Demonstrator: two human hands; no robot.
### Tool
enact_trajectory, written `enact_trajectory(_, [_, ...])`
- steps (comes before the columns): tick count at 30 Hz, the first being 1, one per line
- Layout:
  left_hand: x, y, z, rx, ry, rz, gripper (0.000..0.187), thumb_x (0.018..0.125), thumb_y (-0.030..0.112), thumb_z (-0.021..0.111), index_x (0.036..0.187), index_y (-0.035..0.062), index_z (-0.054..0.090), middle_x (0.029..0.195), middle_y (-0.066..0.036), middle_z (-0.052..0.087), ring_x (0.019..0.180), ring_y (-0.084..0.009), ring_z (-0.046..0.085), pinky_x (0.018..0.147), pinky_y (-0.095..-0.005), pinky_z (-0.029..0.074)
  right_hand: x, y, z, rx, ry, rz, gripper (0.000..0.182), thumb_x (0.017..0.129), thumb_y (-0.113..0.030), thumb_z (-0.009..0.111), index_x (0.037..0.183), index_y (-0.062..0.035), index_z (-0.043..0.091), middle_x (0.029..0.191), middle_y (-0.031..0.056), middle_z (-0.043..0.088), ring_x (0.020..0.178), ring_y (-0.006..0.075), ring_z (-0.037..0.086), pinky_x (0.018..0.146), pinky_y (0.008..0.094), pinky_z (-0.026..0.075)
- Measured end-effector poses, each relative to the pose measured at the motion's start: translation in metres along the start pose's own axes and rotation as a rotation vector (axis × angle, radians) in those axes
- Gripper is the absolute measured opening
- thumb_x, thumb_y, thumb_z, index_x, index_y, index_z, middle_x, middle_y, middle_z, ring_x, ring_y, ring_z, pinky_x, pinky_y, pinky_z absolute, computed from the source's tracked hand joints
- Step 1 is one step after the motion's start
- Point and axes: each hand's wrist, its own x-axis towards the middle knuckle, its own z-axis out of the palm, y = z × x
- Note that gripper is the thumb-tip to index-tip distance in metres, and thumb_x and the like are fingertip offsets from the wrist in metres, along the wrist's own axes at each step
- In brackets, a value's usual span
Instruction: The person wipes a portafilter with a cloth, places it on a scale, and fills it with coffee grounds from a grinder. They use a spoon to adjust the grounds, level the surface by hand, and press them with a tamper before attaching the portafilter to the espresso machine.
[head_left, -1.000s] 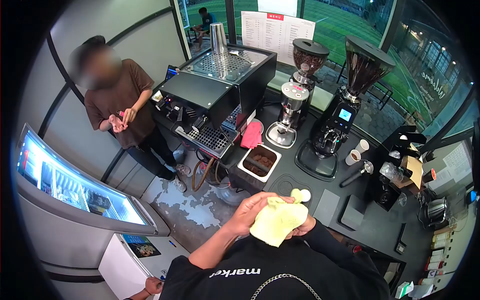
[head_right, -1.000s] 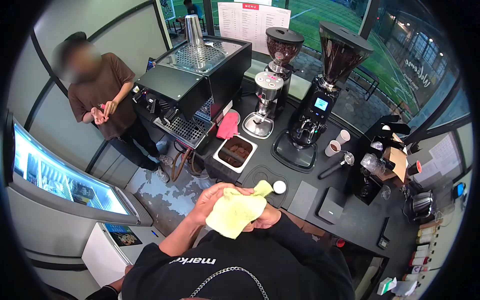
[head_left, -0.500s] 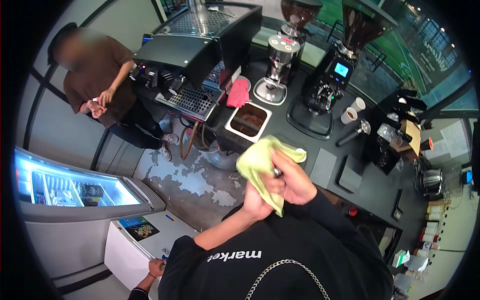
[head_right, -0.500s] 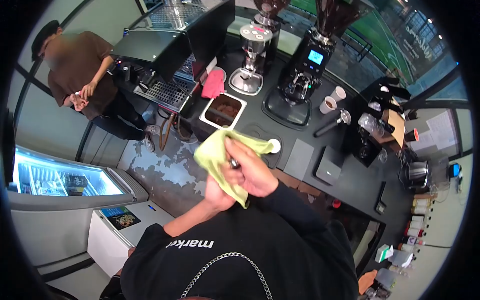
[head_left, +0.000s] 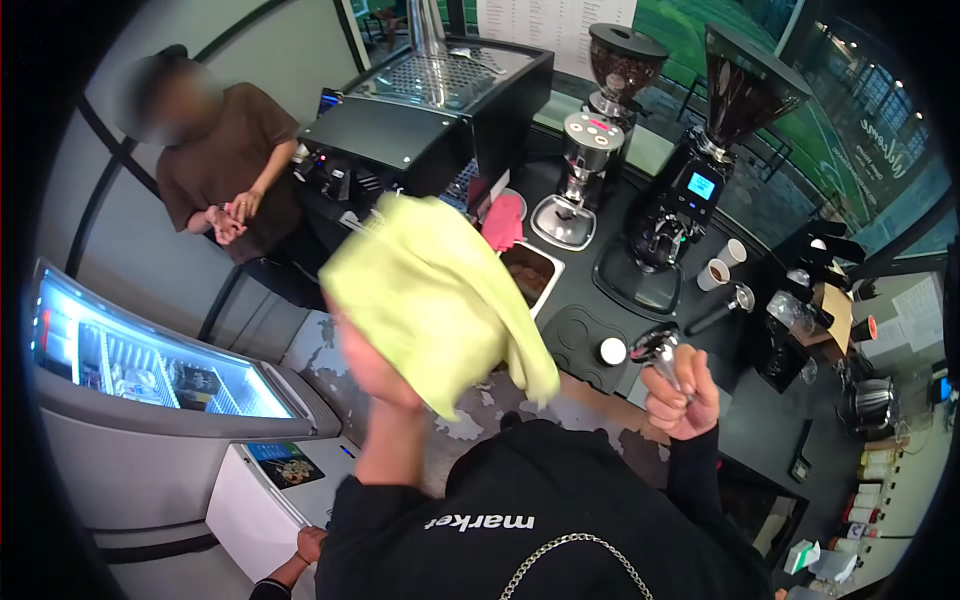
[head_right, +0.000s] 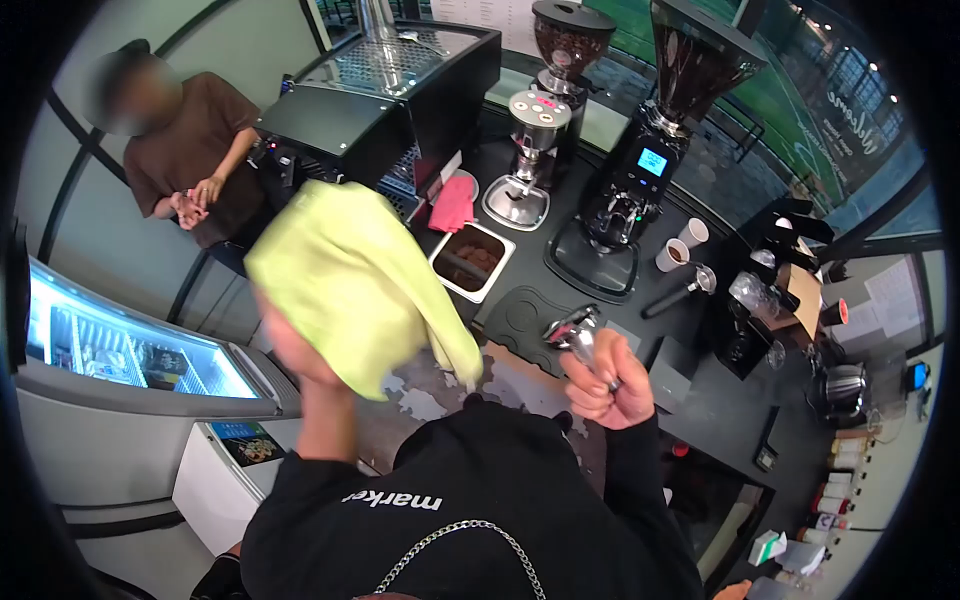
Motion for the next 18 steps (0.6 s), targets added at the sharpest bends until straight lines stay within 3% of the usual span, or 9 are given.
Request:
enact_trajectory(3, [0.054,0.048,0.066,0.781,-0.097,0.604,0.069,0.109,0.055,0.022,0.155,0.0055,0.037,0.154,-0.017,0.045,0.138,-0.0386,0.048,0.115,-0.0571,0.04,-0.019,0.001,-0.005,-0.042,0.004,-0.074,0.042,0.11,-0.045,0.042,0.087,-0.0103,0.048,0.078,0.0045,0.044,0.052,0.0053,0.027,0.045,0.0221,0.024])
enact_trajectory(5, [0.111,0.085,0.084,0.949,-0.248,0.274,0.07,0.108,0.06,0.021,0.16,0.0133,0.031,0.159,-0.015,0.039,0.144,-0.0368,0.041,0.115,-0.0561,0.04,-0.029,0.005,-0.011,-0.083,0.002,-0.11,0.041,0.109,-0.045,0.046,0.086,-0.0102,0.048,0.076,0.005,0.044,0.052,0.0066,0.028,0.046,0.0229,0.024])
enact_trajectory(7, [0.159,0.08,0.124,1.443,-0.376,0.204,0.072,0.106,0.064,0.027,0.163,0.0212,0.025,0.165,-0.011,0.028,0.151,-0.0327,0.029,0.117,-0.0519,0.039,-0.038,0.011,-0.014,-0.123,-0.002,-0.149,0.043,0.108,-0.046,0.046,0.085,-0.0093,0.049,0.075,0.0056,0.043,0.052,0.0072,0.029,0.046,0.0232,0.025])
enact_trajectory(9, [0.216,0.081,0.134,1.77,-0.31,0.004,0.072,0.104,0.067,0.031,0.164,0.0265,0.022,0.169,-0.01,0.018,0.156,-0.0286,0.016,0.12,-0.0462,0.034,-0.044,0.017,-0.021,-0.108,-0.009,-0.184,0.045,0.108,-0.046,0.047,0.084,-0.0083,0.049,0.075,0.0059,0.044,0.051,0.0073,0.029,0.045,0.0233,0.024])
enact_trajectory(12, [0.363,0.085,0.059,2.24,-0.326,-0.289,0.072,0.106,0.059,0.033,0.164,0.0167,0.021,0.17,-0.013,0.015,0.156,-0.0366,0.013,0.125,-0.045,0.023,-0.05,0.028,-0.021,-0.095,0.051,-0.21,0.044,0.108,-0.046,0.047,0.087,-0.0069,0.053,0.075,0.0058,0.045,0.05,0.0049,0.029,0.043,0.0224,0.024])
enact_trajectory(13, [0.408,0.094,0.012,2.548,-0.521,-0.156,0.072,0.107,0.055,0.034,0.164,0.0134,0.019,0.17,-0.015,0.016,0.156,-0.0399,0.012,0.126,-0.0462,0.019,-0.05,0.03,-0.017,-0.088,0.066,-0.22,0.044,0.108,-0.046,0.047,0.087,-0.0069,0.053,0.075,0.0058,0.045,0.05,0.0049,0.029,0.043,0.0224,0.024])
enact_trajectory(15, [0.441,0.101,-0.042,2.891,-0.457,-0.134,0.071,0.108,0.045,0.041,0.163,0.0088,0.016,0.168,-0.019,0.019,0.155,-0.04,0.014,0.126,-0.0458,0.017,-0.048,0.032,-0.011,-0.203,0.235,-0.162,0.045,0.107,-0.048,0.047,0.091,-0.0066,0.055,0.074,0.0051,0.044,0.052,0.0034,0.028,0.043,0.0221,0.023])
enact_trajectory(17, [0.461,0.114,-0.083,2.401,-0.469,-0.038,0.076,0.104,0.039,0.054,0.163,0.0098,0.017,0.167,-0.022,0.019,0.155,-0.0357,0.019,0.127,-0.0414,0.017,-0.046,0.032,-0.009,-0.218,0.266,-0.166,0.036,0.108,-0.042,0.05,0.099,-0.008,0.059,0.078,0.0047,0.05,0.051,0.0042,0.033,0.044,0.0217,0.025])
enact_trajectory(18, [0.469,0.117,-0.097,2.431,-0.498,0.29,0.076,0.103,0.039,0.057,0.161,0.007,0.021,0.161,-0.026,0.032,0.15,-0.0375,0.033,0.123,-0.0441,0.027,-0.042,0.025,-0.003,-0.55,0.455,0.02,0.031,0.108,-0.037,0.051,0.103,-0.0078,0.059,0.082,0.0044,0.054,0.053,0.0057,0.039,0.047,0.0226,0.03])
